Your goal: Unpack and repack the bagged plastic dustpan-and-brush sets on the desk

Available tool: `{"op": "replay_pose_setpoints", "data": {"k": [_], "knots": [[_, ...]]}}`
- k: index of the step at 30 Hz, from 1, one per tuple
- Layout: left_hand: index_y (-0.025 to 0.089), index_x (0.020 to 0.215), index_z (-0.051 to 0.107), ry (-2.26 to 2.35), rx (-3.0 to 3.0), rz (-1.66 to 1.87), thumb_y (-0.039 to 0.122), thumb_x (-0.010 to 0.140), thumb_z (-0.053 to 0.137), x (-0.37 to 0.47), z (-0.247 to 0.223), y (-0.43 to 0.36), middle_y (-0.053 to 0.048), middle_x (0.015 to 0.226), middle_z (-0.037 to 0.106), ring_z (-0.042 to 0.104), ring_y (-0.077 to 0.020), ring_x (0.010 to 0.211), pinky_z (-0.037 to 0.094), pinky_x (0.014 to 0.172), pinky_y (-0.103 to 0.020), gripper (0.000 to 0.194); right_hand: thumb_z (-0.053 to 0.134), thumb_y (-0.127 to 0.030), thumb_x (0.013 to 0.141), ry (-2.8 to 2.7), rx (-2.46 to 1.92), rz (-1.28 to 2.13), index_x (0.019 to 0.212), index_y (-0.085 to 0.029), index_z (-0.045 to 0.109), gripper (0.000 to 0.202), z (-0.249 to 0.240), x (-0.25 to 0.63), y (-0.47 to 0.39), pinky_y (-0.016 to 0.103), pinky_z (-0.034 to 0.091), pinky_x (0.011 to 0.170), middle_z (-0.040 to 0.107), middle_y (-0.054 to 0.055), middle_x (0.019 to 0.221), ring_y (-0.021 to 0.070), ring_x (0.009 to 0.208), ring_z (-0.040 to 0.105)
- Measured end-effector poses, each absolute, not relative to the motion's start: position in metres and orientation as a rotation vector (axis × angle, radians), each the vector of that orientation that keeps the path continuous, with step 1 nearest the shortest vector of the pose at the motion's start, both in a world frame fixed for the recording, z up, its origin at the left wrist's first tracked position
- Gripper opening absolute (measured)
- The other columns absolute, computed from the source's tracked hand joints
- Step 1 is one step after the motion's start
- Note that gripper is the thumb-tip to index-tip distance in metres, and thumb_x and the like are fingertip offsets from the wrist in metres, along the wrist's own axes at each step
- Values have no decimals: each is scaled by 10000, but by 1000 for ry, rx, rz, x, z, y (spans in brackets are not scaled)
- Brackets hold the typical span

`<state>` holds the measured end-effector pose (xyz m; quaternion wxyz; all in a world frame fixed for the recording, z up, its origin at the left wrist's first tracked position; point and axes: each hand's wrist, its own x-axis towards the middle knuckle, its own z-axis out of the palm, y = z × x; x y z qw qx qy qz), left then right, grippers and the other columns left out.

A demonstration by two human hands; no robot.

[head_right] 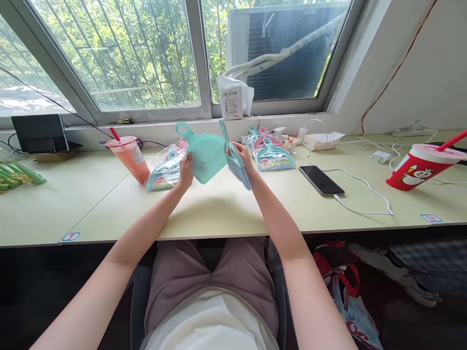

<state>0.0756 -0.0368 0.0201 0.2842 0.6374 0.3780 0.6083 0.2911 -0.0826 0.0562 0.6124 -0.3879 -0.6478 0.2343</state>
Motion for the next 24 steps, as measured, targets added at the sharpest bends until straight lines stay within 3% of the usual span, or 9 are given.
{"op": "replay_pose_setpoints", "data": {"k": [3, 6, 11, 18, 24], "knots": [[194, 1063, 638, 1115, 1784, 1419, 354, 993, 418, 69, 27, -32, -74, 994, 664, 601, -226, 975, 474, 889, -344, 280, 444, -647, 963, -1492, -1171, 214, 664, -205, 567, 547, 65, 312, -88, 275, 412, 676, 577, 26, 672, 159, 673, 530], [184, 1141, 641, 1344, 1998, 1047, 232, 941, 460, 66, 27, -32, -109, 1085, 692, 625, -266, 1026, 481, 900, -374, 274, 453, -518, 1012, -1483, -1679, -125, 791, -172, 684, 471, 63, 329, -92, 292, 425, 734, 697, 103, 812, 219, 820, 630], [144, 1232, 650, 1707, 2478, 582, 224, 936, 488, 60, 23, -36, -196, 1154, 694, 625, -358, 1127, 472, 916, -425, 347, 577, -367, 980, -1764, -2286, -140, 1053, -120, 757, 315, 45, 333, -89, 318, 461, 839, 732, 212, 1105, 292, 1068, 683], [128, 1103, 695, 1752, 2711, 454, 326, 979, 499, 62, 18, -39, -186, 1110, 693, 628, -332, 1110, 492, 866, -390, 305, 620, -186, 940, -1992, -2398, -53, 1084, -133, 765, 211, 39, 325, -85, 309, 469, 824, 736, 204, 1092, 264, 1054, 700], [100, 1068, 708, 1742, 2895, 247, 247, 944, 548, 65, 12, -43, -219, 1166, 660, 558, -354, 1218, 470, 946, -404, 250, 688, -257, 909, -2038, -2349, -274, 1181, -160, 742, 294, 33, 328, -85, 325, 465, 869, 634, 225, 1265, 273, 1109, 642]]}}
